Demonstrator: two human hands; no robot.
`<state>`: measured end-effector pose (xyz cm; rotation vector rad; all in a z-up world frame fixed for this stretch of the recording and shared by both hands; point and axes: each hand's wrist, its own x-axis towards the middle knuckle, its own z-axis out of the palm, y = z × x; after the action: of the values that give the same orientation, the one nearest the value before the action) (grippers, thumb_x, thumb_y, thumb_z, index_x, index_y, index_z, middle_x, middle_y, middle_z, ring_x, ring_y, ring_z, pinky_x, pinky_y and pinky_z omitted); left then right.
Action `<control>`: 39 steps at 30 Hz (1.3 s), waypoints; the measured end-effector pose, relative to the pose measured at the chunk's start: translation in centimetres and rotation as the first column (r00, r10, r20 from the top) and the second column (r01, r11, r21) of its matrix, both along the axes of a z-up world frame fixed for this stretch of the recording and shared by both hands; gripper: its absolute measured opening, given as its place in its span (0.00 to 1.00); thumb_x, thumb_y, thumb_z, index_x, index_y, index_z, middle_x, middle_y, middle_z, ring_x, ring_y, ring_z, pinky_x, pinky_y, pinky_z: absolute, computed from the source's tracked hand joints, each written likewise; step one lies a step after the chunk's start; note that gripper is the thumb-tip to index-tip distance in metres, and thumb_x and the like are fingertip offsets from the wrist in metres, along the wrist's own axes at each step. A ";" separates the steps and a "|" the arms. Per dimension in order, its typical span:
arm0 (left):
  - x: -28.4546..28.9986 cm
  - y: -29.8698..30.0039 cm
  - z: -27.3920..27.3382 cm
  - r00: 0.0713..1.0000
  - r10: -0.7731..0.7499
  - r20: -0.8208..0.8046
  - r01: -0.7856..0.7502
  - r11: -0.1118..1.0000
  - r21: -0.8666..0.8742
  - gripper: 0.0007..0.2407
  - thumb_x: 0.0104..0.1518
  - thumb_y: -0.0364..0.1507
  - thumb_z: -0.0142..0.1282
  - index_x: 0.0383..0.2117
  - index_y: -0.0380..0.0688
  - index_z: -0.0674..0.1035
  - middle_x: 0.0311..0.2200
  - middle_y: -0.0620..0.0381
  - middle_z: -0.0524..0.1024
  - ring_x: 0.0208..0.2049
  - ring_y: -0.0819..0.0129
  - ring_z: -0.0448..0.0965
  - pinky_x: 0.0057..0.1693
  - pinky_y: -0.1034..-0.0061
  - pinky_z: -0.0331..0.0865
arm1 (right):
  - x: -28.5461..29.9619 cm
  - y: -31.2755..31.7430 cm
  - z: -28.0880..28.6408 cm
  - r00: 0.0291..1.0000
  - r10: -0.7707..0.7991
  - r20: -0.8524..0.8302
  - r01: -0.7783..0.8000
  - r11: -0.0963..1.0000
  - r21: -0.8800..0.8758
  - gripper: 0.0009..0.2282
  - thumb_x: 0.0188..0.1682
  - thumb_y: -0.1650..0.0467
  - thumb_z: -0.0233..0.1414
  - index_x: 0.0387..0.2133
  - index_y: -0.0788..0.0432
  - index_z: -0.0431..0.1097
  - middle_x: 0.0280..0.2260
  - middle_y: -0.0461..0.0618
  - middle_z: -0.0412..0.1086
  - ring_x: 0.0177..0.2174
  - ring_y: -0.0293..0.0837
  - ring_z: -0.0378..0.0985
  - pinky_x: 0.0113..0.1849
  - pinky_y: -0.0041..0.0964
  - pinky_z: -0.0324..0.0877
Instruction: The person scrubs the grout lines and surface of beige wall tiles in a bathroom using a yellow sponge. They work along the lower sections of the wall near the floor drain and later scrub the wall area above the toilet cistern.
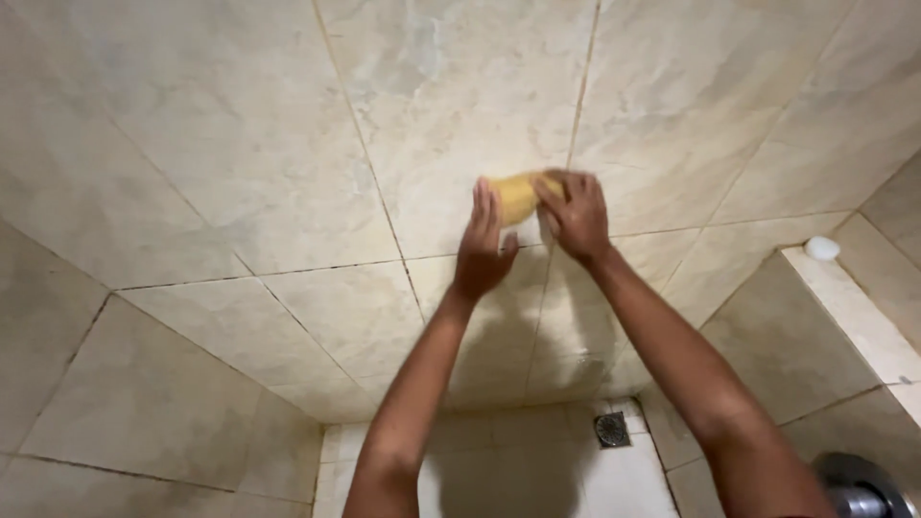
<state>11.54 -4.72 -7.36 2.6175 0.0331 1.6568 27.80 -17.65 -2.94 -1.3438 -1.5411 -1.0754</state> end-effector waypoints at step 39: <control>-1.3 -2.3 -3.3 0.947 0.231 -0.225 -0.268 0.951 -0.152 0.38 0.55 0.25 0.58 0.72 0.37 0.49 0.74 0.36 0.42 0.74 0.41 0.46 0.71 0.57 0.56 | 1.0 2.1 -4.8 0.985 0.136 -0.104 -0.136 0.991 0.011 0.16 0.46 0.74 0.62 0.48 0.56 0.74 0.48 0.55 0.69 0.49 0.57 0.69 0.52 0.48 0.64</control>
<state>10.21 -7.02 -10.67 2.7195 0.5194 1.3585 28.80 -15.59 -7.76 -1.2533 -1.5288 -0.9089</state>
